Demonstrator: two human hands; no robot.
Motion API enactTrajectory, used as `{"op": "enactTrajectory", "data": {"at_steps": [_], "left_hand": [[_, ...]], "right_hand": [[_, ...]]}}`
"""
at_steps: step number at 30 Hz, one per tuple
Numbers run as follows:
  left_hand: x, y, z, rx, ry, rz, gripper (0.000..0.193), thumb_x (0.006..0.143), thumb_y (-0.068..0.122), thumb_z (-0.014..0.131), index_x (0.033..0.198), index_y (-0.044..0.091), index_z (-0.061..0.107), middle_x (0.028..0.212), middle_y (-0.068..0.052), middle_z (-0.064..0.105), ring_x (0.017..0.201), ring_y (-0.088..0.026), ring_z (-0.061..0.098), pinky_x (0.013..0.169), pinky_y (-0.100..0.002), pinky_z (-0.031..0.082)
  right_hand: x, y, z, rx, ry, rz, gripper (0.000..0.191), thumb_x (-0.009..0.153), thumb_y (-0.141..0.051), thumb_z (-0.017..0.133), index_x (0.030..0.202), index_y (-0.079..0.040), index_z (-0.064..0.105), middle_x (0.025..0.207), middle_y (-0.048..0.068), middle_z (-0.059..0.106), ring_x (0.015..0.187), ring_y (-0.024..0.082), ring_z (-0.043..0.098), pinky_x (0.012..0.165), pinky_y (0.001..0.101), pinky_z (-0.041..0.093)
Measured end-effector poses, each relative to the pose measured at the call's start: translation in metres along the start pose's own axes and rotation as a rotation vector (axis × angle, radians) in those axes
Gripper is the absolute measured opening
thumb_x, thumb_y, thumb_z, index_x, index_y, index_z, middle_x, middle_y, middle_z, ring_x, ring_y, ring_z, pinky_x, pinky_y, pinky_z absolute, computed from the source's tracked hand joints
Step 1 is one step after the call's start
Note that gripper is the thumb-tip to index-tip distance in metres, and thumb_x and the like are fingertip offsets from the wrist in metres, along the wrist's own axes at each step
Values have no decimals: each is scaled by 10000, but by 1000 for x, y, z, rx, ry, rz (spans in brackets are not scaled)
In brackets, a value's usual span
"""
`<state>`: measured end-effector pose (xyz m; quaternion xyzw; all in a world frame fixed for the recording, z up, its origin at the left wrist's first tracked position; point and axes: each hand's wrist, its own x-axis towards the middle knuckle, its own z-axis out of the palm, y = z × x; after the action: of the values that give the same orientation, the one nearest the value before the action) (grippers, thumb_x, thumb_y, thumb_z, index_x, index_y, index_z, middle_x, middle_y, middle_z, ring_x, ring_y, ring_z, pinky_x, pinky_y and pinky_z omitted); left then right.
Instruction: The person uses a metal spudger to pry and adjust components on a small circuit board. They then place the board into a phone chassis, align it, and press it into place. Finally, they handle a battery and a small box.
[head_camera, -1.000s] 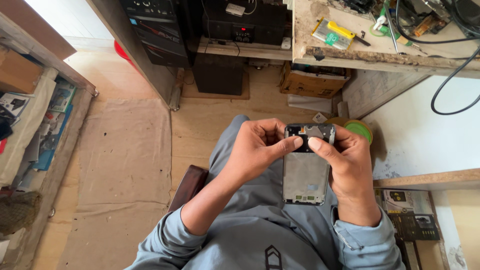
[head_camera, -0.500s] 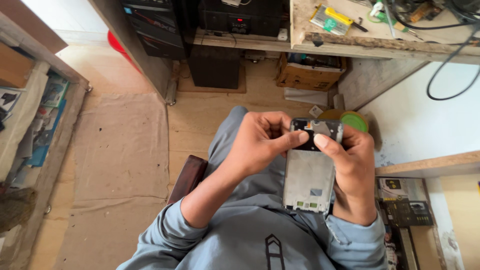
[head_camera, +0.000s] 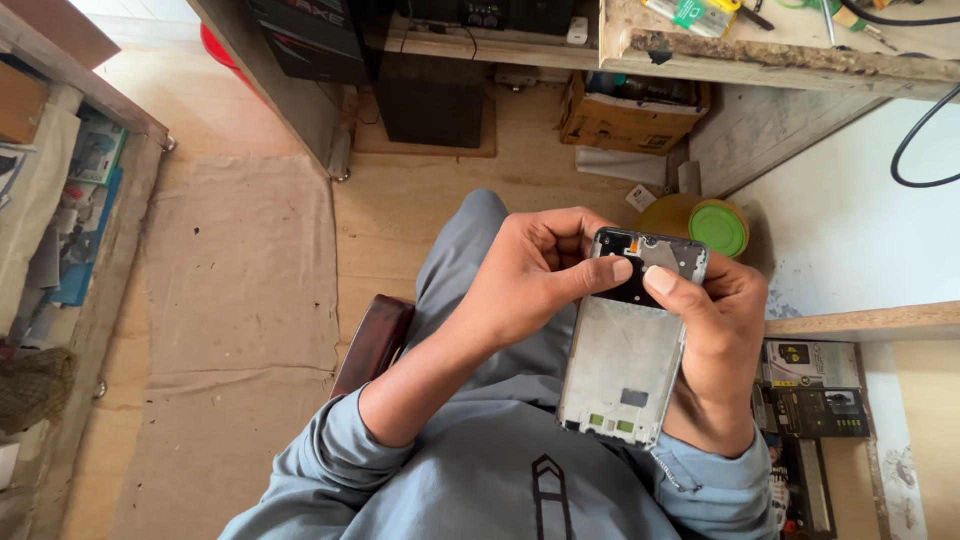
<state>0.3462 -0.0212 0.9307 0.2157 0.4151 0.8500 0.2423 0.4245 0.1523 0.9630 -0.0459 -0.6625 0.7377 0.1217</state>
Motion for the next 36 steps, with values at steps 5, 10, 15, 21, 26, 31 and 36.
{"op": "enactTrajectory", "data": {"at_steps": [5,10,15,21,26,31,36], "left_hand": [[-1,1,1,-30,-33,14,147,995,60,730,1105,-34,704,993,-15,729,910,-54,658,828,-227,554],[-3,4,-2,-55,-120,10,143,1018,55,734,1125,-37,710,1002,-10,721,923,-48,633,829,-219,528],[-4,4,-1,-47,-114,-30,142,1000,49,737,1118,-25,710,987,3,710,907,-40,622,803,-209,513],[-5,3,-1,-32,-115,-18,134,1004,46,741,1115,-24,716,976,4,710,895,-36,614,791,-206,502],[-4,2,-1,-28,-105,-6,127,997,44,743,1097,-28,715,970,9,708,889,-29,609,787,-204,503],[-6,3,1,70,-46,35,129,1002,60,739,1082,-37,711,938,21,695,848,-19,594,736,-196,498],[-4,3,11,247,51,14,148,965,77,758,1055,-38,732,828,63,647,741,8,527,624,-181,439]], "right_hand": [[-1,0,-2,-73,24,-19,192,923,-118,696,1030,33,746,857,37,703,769,79,591,733,232,463],[-15,-5,4,-209,68,-141,183,948,-106,710,1034,53,736,820,30,698,769,64,571,718,229,442],[-22,-11,10,-264,111,-177,203,934,-89,722,1069,60,743,804,23,692,714,33,542,698,212,406],[-20,-13,9,-277,104,-168,190,928,-92,724,1053,50,747,755,-2,655,690,25,490,658,210,355],[-18,-15,8,-275,70,-141,135,930,-107,718,953,26,713,737,-44,583,683,24,441,639,216,323],[-10,-18,8,-363,20,-85,158,933,-149,716,955,-16,632,804,-63,545,739,31,433,663,208,334],[5,-10,7,-160,-7,-79,208,932,-155,725,1052,-19,624,941,-13,597,855,55,525,783,207,422]]}}
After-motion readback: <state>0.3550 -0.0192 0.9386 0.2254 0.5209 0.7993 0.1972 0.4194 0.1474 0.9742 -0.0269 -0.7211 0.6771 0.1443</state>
